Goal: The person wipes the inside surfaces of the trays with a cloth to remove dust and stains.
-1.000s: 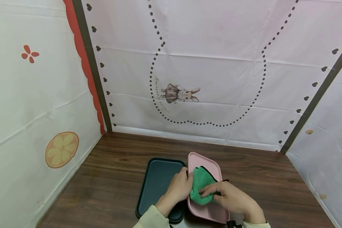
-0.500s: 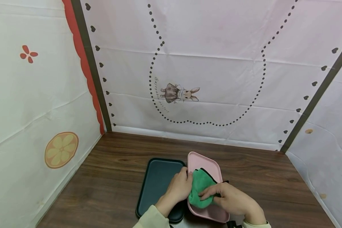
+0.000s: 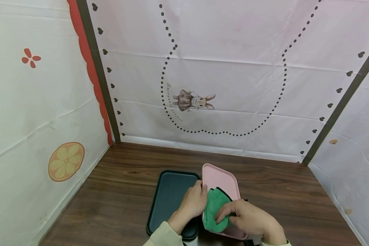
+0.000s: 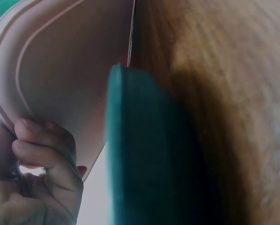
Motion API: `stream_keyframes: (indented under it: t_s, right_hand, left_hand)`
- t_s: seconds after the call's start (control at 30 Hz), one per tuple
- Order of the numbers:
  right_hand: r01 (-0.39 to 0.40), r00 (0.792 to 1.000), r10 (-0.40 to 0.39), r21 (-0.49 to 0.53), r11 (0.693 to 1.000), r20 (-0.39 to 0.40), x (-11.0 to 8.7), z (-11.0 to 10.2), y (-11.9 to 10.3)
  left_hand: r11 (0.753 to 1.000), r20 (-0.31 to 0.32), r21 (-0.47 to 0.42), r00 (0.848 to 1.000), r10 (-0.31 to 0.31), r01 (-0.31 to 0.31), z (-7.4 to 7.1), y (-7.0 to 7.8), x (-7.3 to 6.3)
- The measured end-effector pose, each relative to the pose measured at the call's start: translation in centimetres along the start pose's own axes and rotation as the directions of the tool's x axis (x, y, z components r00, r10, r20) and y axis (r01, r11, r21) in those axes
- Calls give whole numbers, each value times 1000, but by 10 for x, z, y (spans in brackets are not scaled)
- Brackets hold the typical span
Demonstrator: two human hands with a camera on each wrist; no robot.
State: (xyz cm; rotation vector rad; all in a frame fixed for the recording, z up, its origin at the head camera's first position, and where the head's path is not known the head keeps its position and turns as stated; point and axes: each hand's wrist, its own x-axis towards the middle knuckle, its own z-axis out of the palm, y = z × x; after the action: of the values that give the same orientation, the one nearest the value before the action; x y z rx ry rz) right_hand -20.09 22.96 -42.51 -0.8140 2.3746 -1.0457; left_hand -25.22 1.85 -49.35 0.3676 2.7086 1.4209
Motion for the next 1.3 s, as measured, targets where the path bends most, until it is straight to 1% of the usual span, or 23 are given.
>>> stream_keyframes:
  t_s: [0.3,0.4,0.53,0.7,0.83,0.93,1.03,1.3]
  right_hand:
    - [-47,999,47,5,999,-7,-1,1,2]
    - [-51,999,51,5,999,-8,-1,0,4]
    - [-42,999,42,-15,999,-12,-1,-2,7]
    - [-75,996,72,-59,995,-52,-4,-3,12]
    - [-139,987,129,-113,984,-94,-6,-5,17]
    - [-198,976,184,-125,972,-116,-7,-7,20]
    - [-240,966,226,-118,964,-127,-8,-9,23]
    - [-301,946,285,-96,949,-151,-8,-10,28]
  left_hand:
    - [1000,-6,24,1000,-12,12,3,0,0]
    - [1000,-10,28,1000,-11,12,3,-1,0]
    - [999,-18,38,1000,-4,4,3,-1,0]
    - [999,-11,33,1000,-9,9,4,-1,0]
    - [1000,-8,26,1000,-8,8,3,-1,1]
    - [1000,-1,20,1000,-16,16,3,0,1]
    - [1000,7,13,1000,-28,28,2,1,1]
    - [999,8,16,999,-35,34,3,1,0]
